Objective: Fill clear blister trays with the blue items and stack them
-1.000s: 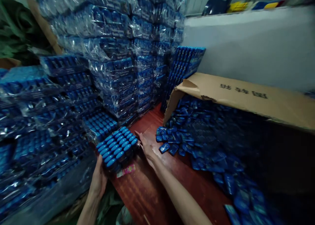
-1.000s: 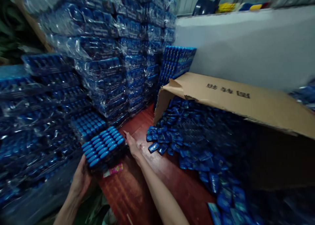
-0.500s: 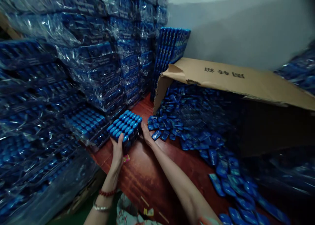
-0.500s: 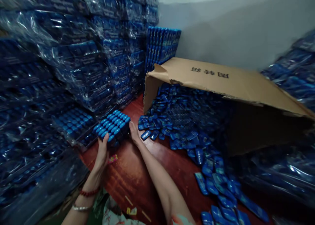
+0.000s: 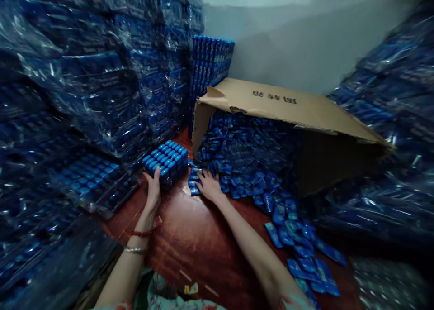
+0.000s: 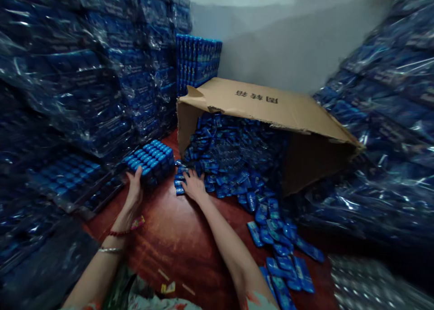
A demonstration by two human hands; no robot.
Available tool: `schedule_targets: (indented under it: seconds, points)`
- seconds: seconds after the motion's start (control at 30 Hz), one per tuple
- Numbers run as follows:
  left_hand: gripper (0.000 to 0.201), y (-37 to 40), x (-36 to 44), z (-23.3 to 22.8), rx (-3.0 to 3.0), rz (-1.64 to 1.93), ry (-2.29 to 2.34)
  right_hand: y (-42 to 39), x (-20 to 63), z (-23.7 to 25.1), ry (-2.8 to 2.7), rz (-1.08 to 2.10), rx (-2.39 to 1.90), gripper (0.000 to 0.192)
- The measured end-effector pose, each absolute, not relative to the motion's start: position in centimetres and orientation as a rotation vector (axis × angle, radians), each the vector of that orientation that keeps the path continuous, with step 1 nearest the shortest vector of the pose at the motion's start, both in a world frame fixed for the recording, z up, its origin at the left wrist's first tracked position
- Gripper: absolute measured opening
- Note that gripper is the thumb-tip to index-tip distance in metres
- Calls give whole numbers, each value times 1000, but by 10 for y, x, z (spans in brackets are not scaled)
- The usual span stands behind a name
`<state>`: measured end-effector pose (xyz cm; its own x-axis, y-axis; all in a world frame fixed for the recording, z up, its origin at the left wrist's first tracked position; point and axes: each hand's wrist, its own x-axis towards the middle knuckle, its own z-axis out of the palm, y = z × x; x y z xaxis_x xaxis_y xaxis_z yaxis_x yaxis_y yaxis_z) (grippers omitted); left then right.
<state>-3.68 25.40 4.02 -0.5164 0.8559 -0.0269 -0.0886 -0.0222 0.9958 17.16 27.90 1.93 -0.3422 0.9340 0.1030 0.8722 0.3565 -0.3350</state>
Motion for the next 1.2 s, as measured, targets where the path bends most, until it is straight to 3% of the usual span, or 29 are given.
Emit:
schedule_targets:
  seconds: [0.1,0.17,0.27,0.33,0.43,0.53,0.67,0.9,1.03,1.2]
  points:
    - [87,231,-23,36,1043,1765,1854,239,191,10,-2385,227,-1636,46]
    - [75,213,-3,30,1409,1858,1879,216,208,3,-2391,137,-1624,47]
    - [44,205,40,17,1889,1616,1581,194,239,-8,-2339,62,-1631,45]
    - [35,220,72,9,2034,1395,1394,186,259,-14,-2269,33,-1665,41]
    - [37,271,112,9,2170,1150,1427,179,286,-18,-2188,-42,-1645,36]
    - [43,327,132,19,2128,838,1862,179,316,-14,-2031,-176,-1606,35]
    - [46,361,132,15,2019,757,2087,188,363,2,-1578,-380,-1894,41]
    - [56,334,136,-13,2068,635,2168,202,392,7,-1607,-143,-2330,56]
    - [53,304,152,-13,2027,695,2090,196,372,-1,-1671,-56,-2284,59]
    - [39,272,152,-13,1829,977,1630,186,360,-13,-1681,25,-2056,59]
